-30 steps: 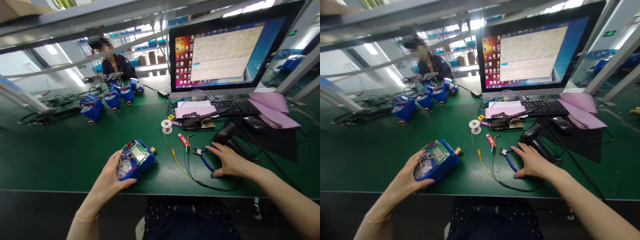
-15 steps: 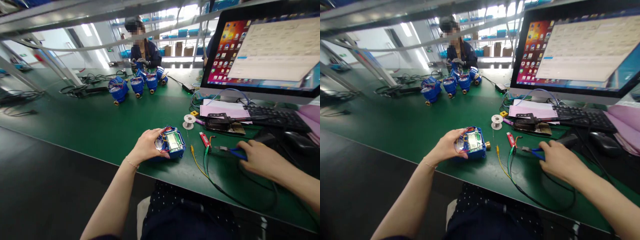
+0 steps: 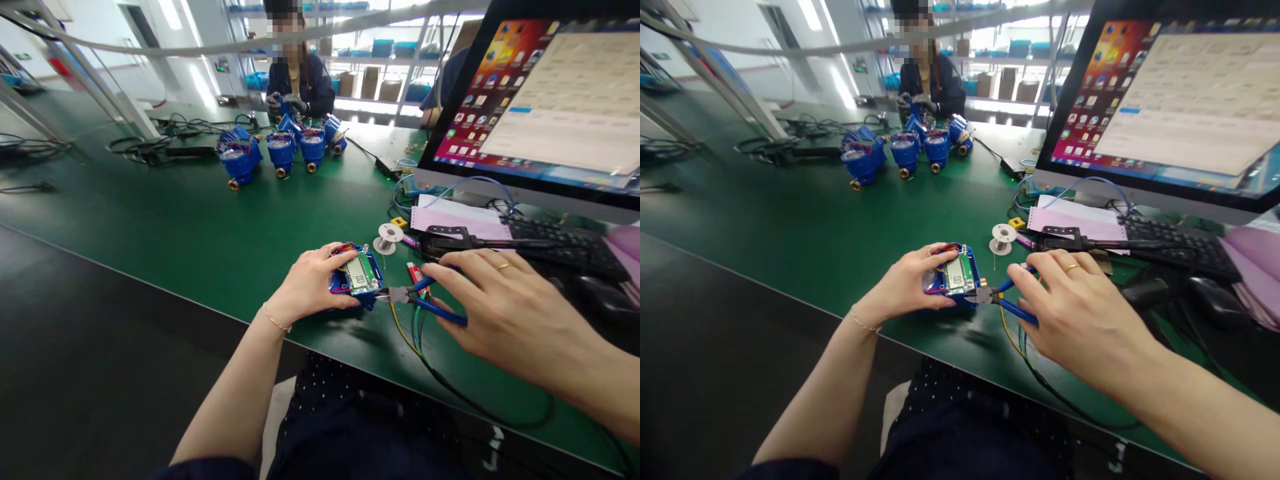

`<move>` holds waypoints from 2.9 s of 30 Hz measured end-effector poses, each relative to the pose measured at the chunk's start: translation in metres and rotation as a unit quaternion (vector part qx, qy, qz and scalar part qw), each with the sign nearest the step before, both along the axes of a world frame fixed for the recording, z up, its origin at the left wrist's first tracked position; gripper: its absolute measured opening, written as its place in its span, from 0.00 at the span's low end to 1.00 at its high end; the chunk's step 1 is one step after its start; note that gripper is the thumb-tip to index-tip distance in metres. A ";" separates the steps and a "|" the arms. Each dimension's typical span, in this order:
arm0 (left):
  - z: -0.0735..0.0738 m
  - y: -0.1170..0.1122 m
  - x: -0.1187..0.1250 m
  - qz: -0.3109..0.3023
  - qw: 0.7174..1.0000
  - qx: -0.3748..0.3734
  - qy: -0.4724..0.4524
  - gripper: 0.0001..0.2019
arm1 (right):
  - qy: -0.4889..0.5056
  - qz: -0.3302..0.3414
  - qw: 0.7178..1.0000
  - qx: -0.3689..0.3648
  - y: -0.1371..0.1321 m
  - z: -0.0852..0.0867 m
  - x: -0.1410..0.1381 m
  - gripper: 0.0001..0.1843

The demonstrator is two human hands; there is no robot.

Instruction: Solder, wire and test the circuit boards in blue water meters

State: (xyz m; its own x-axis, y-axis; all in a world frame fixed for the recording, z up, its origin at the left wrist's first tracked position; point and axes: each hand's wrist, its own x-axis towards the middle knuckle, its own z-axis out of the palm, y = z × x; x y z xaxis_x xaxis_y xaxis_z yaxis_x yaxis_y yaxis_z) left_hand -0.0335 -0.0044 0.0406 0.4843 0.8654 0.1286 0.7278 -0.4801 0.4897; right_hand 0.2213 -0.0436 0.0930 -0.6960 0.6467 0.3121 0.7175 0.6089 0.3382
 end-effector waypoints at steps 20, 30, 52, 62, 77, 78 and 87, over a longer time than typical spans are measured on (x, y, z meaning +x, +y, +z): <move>-0.005 -0.005 0.000 0.019 0.999 0.034 -0.033 0.39 | -0.096 0.034 0.995 -0.005 0.013 0.009 -0.023 0.15; -0.003 -0.005 0.000 0.020 0.999 0.020 -0.034 0.39 | -0.117 0.046 0.992 0.005 0.019 0.008 -0.023 0.14; -0.006 -0.004 0.001 0.024 0.999 0.030 -0.035 0.39 | -0.112 0.035 0.992 -0.046 0.025 0.013 -0.018 0.17; -0.007 -0.004 0.000 0.022 0.999 0.027 -0.036 0.38 | -0.145 0.020 0.988 -0.045 0.022 0.019 -0.020 0.16; -0.004 -0.005 0.002 0.030 0.999 0.018 -0.024 0.39 | -0.139 -0.007 0.981 -0.133 0.035 0.013 -0.021 0.14; -0.004 -0.005 0.002 0.029 0.999 0.020 -0.025 0.40 | -0.140 -0.016 0.979 -0.145 0.037 0.013 -0.022 0.14; -0.005 -0.005 0.001 0.025 0.999 0.020 -0.026 0.39 | -0.179 -0.116 0.944 -0.250 0.055 0.026 -0.038 0.10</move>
State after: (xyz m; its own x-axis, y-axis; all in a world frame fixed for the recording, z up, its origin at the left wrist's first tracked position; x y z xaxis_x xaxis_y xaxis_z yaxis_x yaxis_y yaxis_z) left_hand -0.0320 -0.0091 0.0361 0.4320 0.8823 0.1869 0.7262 -0.4632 0.5080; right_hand 0.1830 0.0114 0.1194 -0.5209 0.7986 -0.3017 0.7450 0.5978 0.2959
